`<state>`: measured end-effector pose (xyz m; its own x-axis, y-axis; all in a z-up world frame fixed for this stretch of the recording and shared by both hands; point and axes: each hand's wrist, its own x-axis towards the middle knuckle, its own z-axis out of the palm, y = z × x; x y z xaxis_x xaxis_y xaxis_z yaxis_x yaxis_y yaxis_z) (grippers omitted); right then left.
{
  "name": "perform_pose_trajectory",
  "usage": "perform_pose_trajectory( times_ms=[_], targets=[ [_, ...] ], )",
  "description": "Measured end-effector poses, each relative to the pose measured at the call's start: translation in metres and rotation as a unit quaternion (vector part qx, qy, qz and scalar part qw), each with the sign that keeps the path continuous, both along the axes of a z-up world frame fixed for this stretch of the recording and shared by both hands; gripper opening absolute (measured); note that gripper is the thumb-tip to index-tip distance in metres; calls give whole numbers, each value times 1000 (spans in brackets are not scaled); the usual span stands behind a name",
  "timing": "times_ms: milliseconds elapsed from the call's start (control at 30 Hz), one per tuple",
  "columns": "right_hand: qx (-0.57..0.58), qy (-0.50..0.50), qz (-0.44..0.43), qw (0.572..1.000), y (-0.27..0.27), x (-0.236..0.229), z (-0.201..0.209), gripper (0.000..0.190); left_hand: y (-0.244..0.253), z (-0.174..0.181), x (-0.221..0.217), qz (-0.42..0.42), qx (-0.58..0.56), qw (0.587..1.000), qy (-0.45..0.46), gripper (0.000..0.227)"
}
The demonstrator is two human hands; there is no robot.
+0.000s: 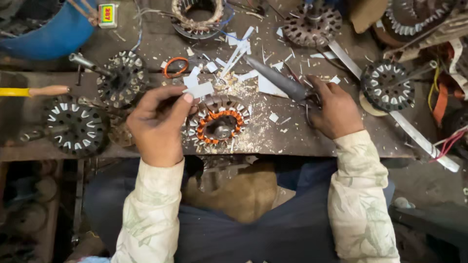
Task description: The person sits on the floor and assembles a motor stator by hand. They insert small white rectangular insulating pieces into the slots of a laminated metal core, then wrap copper wire around the core to secure the pieces. The person uses a pair of scissors to trim the wire and a small metal ring to assist in the assembly process.
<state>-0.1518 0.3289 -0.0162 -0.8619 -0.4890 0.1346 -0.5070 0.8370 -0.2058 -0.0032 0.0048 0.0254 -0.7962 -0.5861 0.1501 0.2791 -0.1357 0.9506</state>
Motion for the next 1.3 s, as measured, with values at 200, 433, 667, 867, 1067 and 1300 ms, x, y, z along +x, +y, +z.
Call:
perform_pose_trajectory(
  times_ms=[200,433,667,867,1067,1300],
  targets=[
    [-264,-49,-18,963,4,32,36,83,1,3,4,-16,31,999,-14,17],
    [-735,-339,33,587,-15,104,-21,73,51,26,-6,-89,207,973,-46,19],
    [-674,-379,104,626,-26,158,-47,101,80,31,-17,-88,159,982,-42,19],
    [-559,-397,124,717,-25,161,-45,101,95,19,-13,-110,167,978,-52,20],
    [-514,-421,59,745,-20,161,-42,86,105,16,-9,-116,170,974,-92,20],
    [-518,-376,82,764,-18,161,-49,78,107,16,-10,-121,186,972,-77,21]
  ],
)
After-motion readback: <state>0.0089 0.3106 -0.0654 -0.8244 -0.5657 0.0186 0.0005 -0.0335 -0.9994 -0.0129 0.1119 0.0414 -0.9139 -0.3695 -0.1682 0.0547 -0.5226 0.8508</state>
